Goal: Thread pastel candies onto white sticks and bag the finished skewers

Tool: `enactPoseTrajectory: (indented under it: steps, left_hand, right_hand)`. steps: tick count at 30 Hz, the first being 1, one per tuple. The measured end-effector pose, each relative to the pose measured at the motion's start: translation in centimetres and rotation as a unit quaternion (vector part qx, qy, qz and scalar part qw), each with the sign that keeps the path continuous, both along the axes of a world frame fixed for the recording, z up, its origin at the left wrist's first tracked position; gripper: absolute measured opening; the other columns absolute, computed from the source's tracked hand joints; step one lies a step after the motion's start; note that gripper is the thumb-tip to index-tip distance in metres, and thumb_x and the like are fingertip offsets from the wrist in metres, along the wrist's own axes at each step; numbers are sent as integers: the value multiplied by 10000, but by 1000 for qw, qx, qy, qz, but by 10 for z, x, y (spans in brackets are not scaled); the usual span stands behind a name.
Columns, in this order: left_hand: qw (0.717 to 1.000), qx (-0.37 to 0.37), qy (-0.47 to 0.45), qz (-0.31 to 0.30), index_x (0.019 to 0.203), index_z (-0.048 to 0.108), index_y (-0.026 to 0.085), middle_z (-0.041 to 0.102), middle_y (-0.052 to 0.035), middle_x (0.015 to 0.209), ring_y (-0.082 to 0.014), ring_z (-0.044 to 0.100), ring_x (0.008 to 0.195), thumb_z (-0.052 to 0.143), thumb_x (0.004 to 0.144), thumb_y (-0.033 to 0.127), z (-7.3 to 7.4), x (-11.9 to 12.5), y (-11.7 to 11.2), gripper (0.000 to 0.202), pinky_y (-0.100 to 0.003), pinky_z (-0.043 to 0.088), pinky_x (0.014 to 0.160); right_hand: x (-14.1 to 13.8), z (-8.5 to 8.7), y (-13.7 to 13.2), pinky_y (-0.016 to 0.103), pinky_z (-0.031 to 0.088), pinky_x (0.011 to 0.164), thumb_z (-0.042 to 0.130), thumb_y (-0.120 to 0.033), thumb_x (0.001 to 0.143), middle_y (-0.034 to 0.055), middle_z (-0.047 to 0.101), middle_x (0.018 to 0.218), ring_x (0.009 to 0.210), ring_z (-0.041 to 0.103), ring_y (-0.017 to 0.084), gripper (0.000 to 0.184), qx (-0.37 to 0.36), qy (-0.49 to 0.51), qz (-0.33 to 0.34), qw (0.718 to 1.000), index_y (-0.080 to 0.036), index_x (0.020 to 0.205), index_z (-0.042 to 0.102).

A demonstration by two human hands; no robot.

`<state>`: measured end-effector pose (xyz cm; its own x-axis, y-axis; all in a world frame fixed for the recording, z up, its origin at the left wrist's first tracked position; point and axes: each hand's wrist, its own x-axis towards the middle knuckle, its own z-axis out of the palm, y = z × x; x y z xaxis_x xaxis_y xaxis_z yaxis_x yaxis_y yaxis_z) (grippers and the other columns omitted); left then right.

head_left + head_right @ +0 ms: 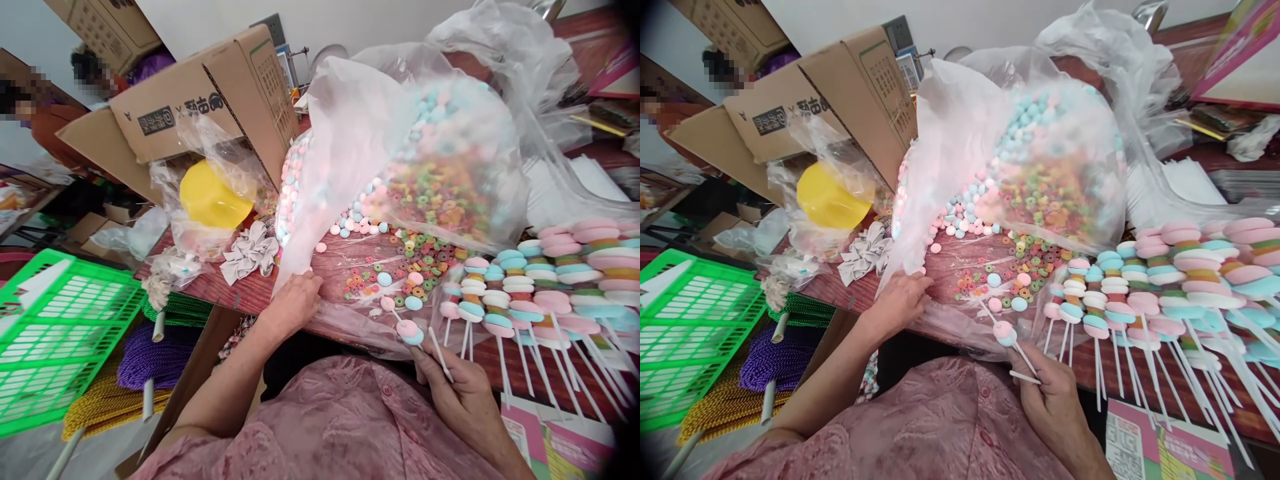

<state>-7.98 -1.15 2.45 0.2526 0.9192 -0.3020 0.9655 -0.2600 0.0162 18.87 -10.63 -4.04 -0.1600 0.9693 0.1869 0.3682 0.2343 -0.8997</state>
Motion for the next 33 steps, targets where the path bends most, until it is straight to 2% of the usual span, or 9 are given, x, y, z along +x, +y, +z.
enactPoseTrajectory:
  steps: [3, 6, 9, 12, 15, 20, 25, 28, 33]
  left_hand:
    - [1000, -10, 19, 9, 1044, 656, 145, 687, -121, 1064, -299, 664, 991, 519, 877, 164, 2, 8, 1, 216, -442, 476, 920]
    - [999, -13, -37, 13, 1234, 578, 148, 672, -135, 1180, -306, 643, 1083, 548, 898, 244, -3, 21, 6, 351, -434, 485, 933]
    - [996, -4, -92, -1, 1343, 491, 131, 628, -161, 1271, -293, 615, 1145, 568, 888, 228, -12, 35, 14, 472, -417, 476, 973]
    - [986, -4, -160, -49, 1306, 526, 149, 643, -133, 1235, -266, 611, 1139, 583, 868, 188, -19, 44, 20, 443, -392, 474, 992]
    - [976, -1, -200, -83, 1289, 540, 185, 655, -96, 1202, -238, 607, 1127, 571, 894, 220, -18, 41, 21, 398, -363, 479, 992]
    - [999, 18, -38, 17, 1096, 612, 128, 646, -144, 1128, -268, 605, 1092, 459, 948, 188, -4, 17, 13, 222, -412, 474, 978]
    - [1000, 4, -16, 24, 1063, 617, 144, 650, -133, 1128, -253, 610, 1079, 444, 964, 208, 2, 15, 1, 210, -402, 461, 987]
    - [999, 23, -33, 20, 1128, 622, 161, 662, -129, 1149, -275, 600, 1121, 471, 960, 258, 1, 26, 2, 246, -425, 455, 1001]
    - [992, 30, -121, -32, 1150, 638, 185, 666, -104, 1140, -245, 610, 1099, 476, 954, 257, -6, 48, 13, 264, -362, 483, 958]
  right_hand:
    - [-1, 0, 1, 183, 389, 481, 526, -231, 946, -46, 514, 554, 466, 479, 86, 273, 9, 0, -2, 1000, -207, 674, 538]
    - [-1, 3, 1, 180, 401, 503, 503, -229, 961, -43, 508, 568, 492, 492, 87, 289, 4, 0, -4, 1000, -207, 674, 525]
    - [0, 6, 0, 179, 402, 507, 491, -236, 970, -41, 511, 582, 502, 484, 87, 293, -2, -2, -9, 1000, -206, 680, 520]
    - [2, 6, -1, 179, 399, 502, 499, -247, 968, -42, 509, 580, 497, 481, 86, 291, -5, -7, -17, 1000, -204, 681, 525]
    - [4, 2, -3, 178, 401, 493, 511, -259, 962, -43, 507, 571, 486, 485, 86, 285, -8, -11, -25, 1000, -205, 683, 529]
    - [4, -1, -2, 180, 397, 483, 516, -264, 957, -46, 492, 562, 476, 470, 86, 281, -13, -5, -24, 1000, -205, 683, 535]
    - [0, 6, 3, 194, 385, 474, 507, -286, 960, -39, 485, 547, 473, 460, 91, 326, -25, 19, -20, 999, -198, 648, 542]
    - [3, 7, 2, 206, 393, 487, 537, -302, 947, -34, 509, 546, 487, 480, 102, 282, -34, 41, -64, 997, -195, 693, 596]
    - [12, 4, -4, 235, 398, 522, 570, -360, 937, -10, 520, 587, 542, 480, 122, 304, -85, 93, -162, 979, -194, 688, 622]
